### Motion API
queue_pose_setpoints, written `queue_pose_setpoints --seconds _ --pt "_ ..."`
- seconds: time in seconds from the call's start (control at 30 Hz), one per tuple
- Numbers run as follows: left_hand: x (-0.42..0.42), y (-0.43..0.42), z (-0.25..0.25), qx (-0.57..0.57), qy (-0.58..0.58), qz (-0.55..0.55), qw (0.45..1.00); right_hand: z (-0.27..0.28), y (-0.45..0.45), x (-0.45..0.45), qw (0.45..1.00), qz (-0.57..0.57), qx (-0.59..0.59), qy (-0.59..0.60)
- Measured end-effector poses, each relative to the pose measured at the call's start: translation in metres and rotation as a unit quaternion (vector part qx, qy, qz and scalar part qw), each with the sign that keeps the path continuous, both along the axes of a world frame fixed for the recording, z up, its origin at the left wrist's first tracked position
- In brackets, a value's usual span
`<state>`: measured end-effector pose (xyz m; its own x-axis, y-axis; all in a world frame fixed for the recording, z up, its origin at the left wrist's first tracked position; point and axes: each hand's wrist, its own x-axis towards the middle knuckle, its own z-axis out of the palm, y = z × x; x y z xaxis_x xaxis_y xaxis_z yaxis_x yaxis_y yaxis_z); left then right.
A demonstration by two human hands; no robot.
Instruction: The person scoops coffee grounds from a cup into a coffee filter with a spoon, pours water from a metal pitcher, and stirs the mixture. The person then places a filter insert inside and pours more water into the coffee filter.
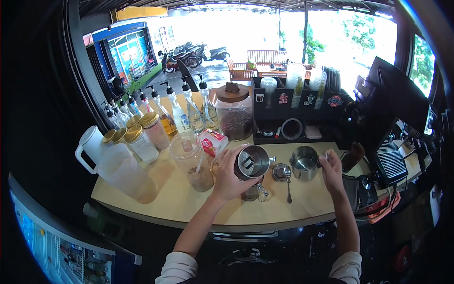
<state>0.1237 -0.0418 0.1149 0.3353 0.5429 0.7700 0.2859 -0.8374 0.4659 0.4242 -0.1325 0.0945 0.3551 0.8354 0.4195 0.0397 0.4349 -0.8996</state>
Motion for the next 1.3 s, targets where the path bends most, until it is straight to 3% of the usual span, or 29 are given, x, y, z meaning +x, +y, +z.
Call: queue_pose_setpoints --seconds 0.33,0.63,1.3 --pt "-0.008 0.003 0.023 0.044 0.15 0.049 0.987 0.093 0.011 -0.043 0.994 0.076 0.013 -0.08" --pt "-0.012 -0.001 0.036 0.033 0.191 0.066 0.979 0.108 0.027 -0.055 0.974 0.035 -0.015 -0.223" --pt "-0.011 -0.001 0.036 0.011 0.199 0.055 0.978 0.116 0.034 -0.075 0.955 0.006 -0.015 -0.297"
